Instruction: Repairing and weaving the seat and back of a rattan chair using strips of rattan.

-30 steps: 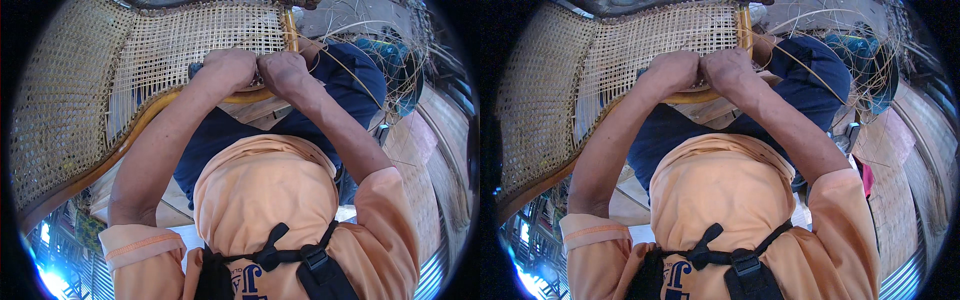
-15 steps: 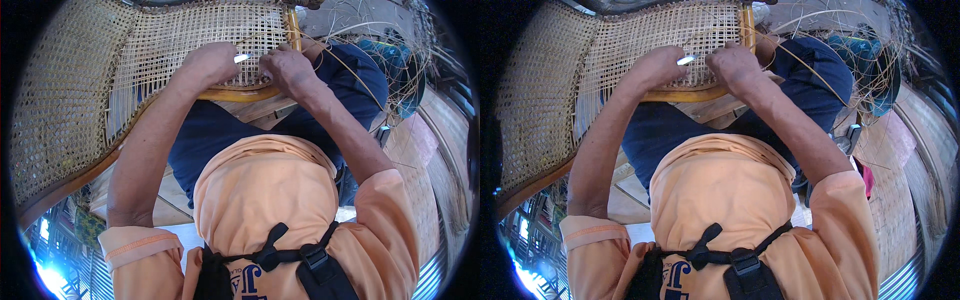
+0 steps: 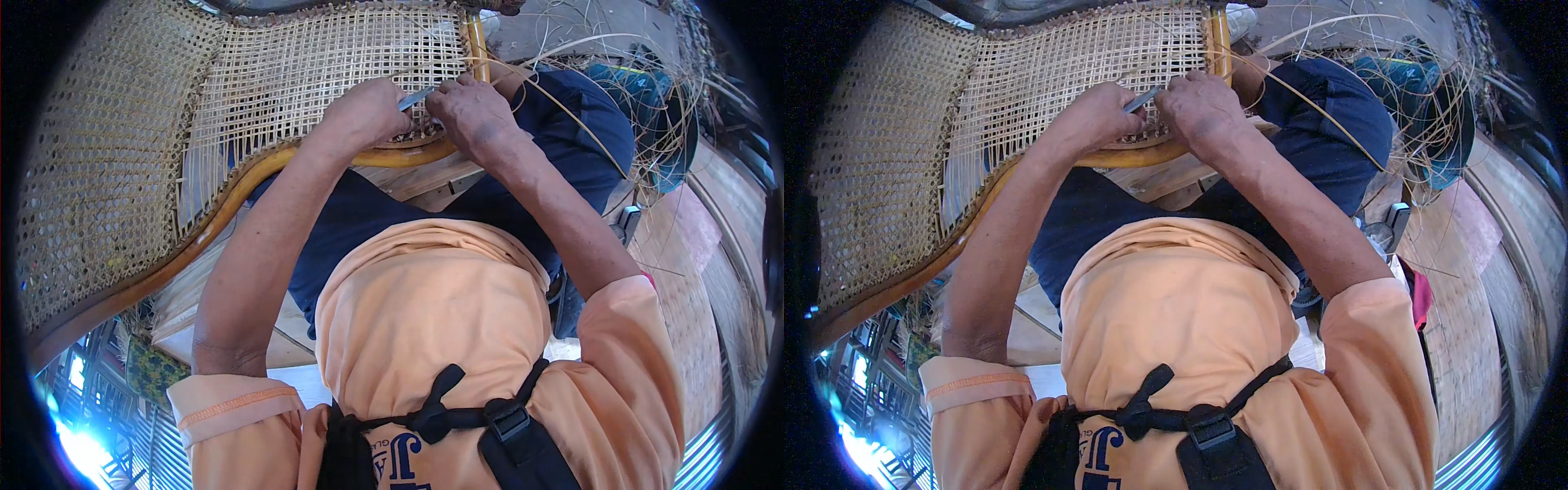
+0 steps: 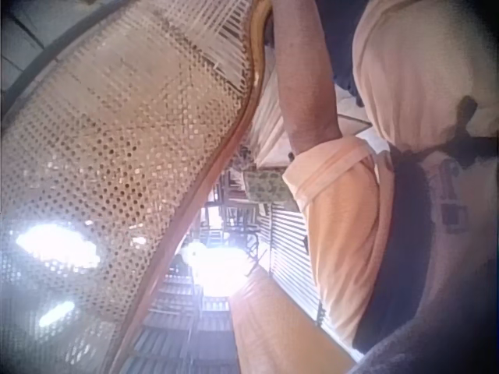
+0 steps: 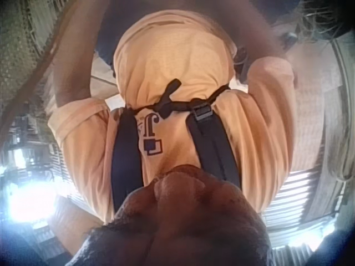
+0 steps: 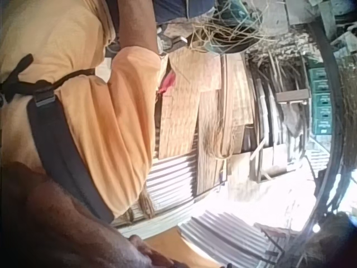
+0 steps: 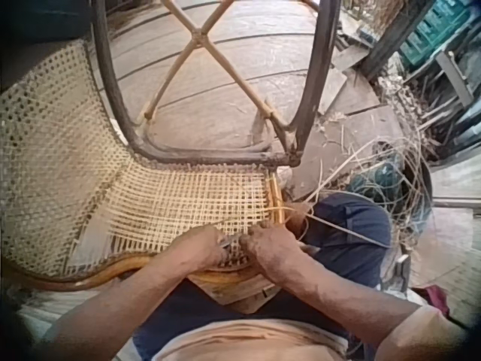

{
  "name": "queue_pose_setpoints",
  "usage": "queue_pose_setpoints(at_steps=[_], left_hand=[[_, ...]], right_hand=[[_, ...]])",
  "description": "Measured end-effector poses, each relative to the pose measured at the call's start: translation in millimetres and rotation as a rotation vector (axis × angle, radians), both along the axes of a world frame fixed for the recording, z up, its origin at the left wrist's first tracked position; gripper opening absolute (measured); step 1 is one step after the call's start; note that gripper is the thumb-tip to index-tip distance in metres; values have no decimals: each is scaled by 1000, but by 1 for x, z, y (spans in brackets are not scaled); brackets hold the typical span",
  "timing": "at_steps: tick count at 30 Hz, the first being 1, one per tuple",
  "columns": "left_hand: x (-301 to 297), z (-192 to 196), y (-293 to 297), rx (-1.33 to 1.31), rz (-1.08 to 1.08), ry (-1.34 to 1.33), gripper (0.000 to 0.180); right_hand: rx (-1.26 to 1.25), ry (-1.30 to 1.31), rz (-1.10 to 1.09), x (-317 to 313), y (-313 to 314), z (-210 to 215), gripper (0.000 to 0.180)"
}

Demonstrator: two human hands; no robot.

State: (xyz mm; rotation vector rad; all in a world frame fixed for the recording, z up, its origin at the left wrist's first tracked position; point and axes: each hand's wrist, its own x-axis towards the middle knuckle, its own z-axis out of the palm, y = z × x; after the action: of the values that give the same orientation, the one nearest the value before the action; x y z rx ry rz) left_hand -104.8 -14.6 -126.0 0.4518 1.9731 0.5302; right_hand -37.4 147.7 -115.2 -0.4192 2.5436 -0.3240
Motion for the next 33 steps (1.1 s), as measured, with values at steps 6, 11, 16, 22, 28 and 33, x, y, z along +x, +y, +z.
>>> queue_pose_setpoints(at_steps=[6, 11, 16, 22, 28, 33], left_hand=[[2, 3, 9, -140, -97, 31, 22], [4, 0, 17, -160, -65, 27, 27], [6, 2, 31, -247, -178, 112, 32], [-9, 21, 32, -272, -317, 134, 31], [-19, 25, 7, -354, -273, -16, 26], [-18, 23, -5, -334, -301, 117, 24]], right_hand=[[-71, 36, -60, 9, -1, -5, 19], [-143, 99, -87, 14, 2, -17, 18], [-218, 106, -126, 10, 9, -25, 16], [-435, 80, -154, 9, 24, -23, 14], [-418, 49, -135, 7, 24, -30, 14], [-356, 48, -129, 5, 21, -27, 15]])
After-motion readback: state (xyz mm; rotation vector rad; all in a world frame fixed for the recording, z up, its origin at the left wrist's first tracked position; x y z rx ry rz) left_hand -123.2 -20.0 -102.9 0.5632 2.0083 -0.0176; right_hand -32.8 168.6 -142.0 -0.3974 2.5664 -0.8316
